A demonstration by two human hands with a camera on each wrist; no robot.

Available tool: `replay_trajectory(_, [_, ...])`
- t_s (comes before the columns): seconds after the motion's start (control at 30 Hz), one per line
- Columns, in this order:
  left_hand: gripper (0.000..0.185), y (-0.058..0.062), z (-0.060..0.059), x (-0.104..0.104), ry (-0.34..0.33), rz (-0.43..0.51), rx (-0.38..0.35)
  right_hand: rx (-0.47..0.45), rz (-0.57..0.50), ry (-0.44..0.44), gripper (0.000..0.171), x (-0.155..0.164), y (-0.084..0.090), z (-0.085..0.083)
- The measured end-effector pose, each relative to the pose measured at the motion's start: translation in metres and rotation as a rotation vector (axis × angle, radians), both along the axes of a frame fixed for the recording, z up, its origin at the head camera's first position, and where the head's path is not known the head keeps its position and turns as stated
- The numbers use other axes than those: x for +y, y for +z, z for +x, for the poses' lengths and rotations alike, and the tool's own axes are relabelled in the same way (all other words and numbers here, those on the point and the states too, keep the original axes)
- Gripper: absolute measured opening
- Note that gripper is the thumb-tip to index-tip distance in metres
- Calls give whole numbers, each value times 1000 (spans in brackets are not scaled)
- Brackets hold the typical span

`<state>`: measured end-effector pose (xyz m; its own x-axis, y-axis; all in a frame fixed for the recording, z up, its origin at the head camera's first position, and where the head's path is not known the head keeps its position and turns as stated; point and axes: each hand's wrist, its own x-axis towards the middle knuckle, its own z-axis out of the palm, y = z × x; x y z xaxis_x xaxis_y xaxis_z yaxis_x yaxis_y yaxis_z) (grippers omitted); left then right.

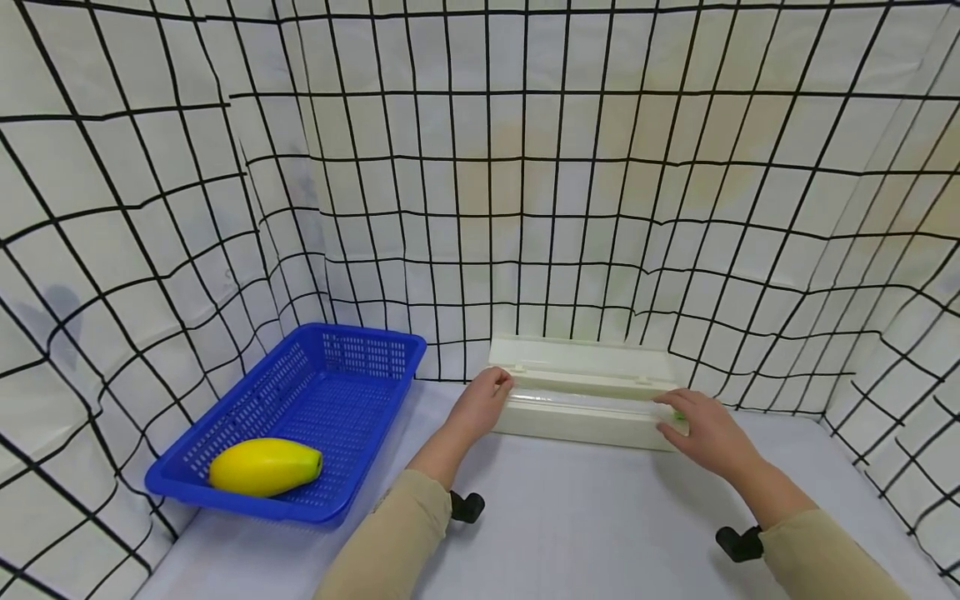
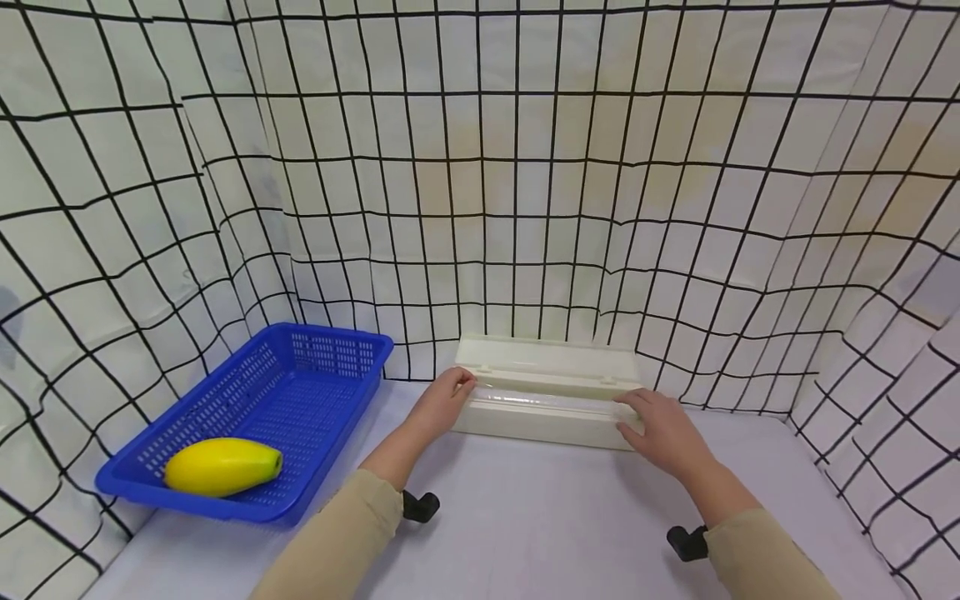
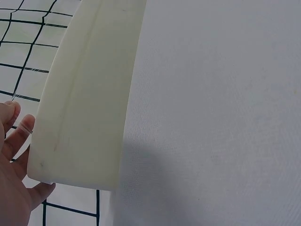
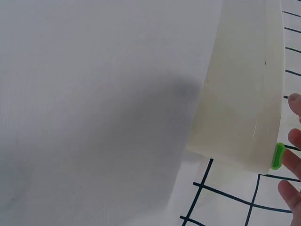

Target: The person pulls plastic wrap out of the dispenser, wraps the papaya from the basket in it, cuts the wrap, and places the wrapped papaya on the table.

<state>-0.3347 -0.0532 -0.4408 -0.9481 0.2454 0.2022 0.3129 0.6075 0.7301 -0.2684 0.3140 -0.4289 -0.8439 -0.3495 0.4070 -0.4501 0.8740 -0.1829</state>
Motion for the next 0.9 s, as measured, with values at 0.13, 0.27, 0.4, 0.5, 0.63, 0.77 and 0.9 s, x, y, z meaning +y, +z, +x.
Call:
replay_trajectory(0.13, [22,-1,0,0,-1,6,-15,-112,-26,-61,41,3,1,-3])
replay_trajectory(0.27, [22,-1,1,-1,4,13,-31,-163,-79,-79,32,2,1,-9])
replay_trajectory(0.4, [21,1,2,-1,11,11,-22,-142,-104,-69,17,-1,2,-16])
replay_trajectory(0.5, [19,1,1,-2,8,-1,-18,-139,-115,-77,14,-2,1,-18])
replay_trajectory(0.63, [17,1,0,-4,21,-27,-3,-159,-151,-102,16,-3,1,-19])
replay_trajectory(0.77, [15,3,-1,-5,65,-30,29,-181,-205,-123,19,-4,2,-19])
replay_trajectory(0.9, [15,5,0,-7,92,-14,34,-181,-241,-131,23,-5,4,-20])
